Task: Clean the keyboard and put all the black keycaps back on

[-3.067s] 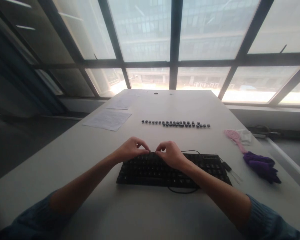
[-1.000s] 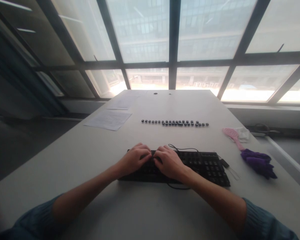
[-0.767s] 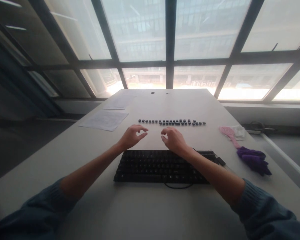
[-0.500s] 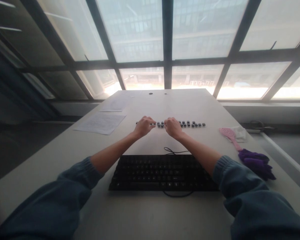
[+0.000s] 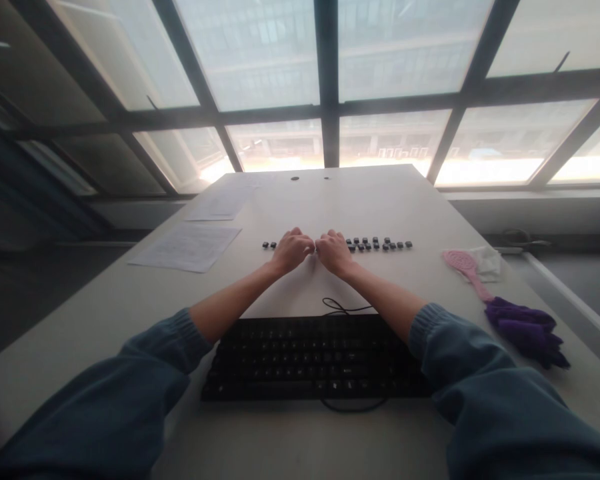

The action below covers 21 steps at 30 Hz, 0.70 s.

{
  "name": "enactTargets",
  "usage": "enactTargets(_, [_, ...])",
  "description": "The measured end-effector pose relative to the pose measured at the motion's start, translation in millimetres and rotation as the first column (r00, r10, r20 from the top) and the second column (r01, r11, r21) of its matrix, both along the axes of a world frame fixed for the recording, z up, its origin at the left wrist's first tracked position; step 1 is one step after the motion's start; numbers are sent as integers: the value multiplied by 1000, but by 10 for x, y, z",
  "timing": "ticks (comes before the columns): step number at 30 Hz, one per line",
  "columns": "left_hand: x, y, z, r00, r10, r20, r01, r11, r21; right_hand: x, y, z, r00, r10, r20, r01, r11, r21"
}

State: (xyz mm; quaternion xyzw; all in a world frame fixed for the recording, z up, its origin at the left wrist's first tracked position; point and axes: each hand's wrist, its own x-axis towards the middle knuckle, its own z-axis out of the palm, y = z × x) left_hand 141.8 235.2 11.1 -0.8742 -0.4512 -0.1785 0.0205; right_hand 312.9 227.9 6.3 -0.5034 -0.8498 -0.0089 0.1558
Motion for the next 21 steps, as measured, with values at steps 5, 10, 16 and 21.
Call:
enactTargets(5, [5,-10,17,998,33,44,-31,999,-34,-16,-32,18,1000,-13,-25,13,1000,-2])
enactTargets(10, [-65,-225,167,985,93,147,-82,993,-82,46,-323,142,989,-14,-145,16,1000,12])
enactTargets(16, [-230,-984,511,909,120,399,25,940,-339,225,-1000,283,883,106,-458,-128,992,-16])
enactTargets(21, [-262,-1639,629,906,109,409,105,878,-467,292,-1517,275,792,122,-598,-248,959,-134])
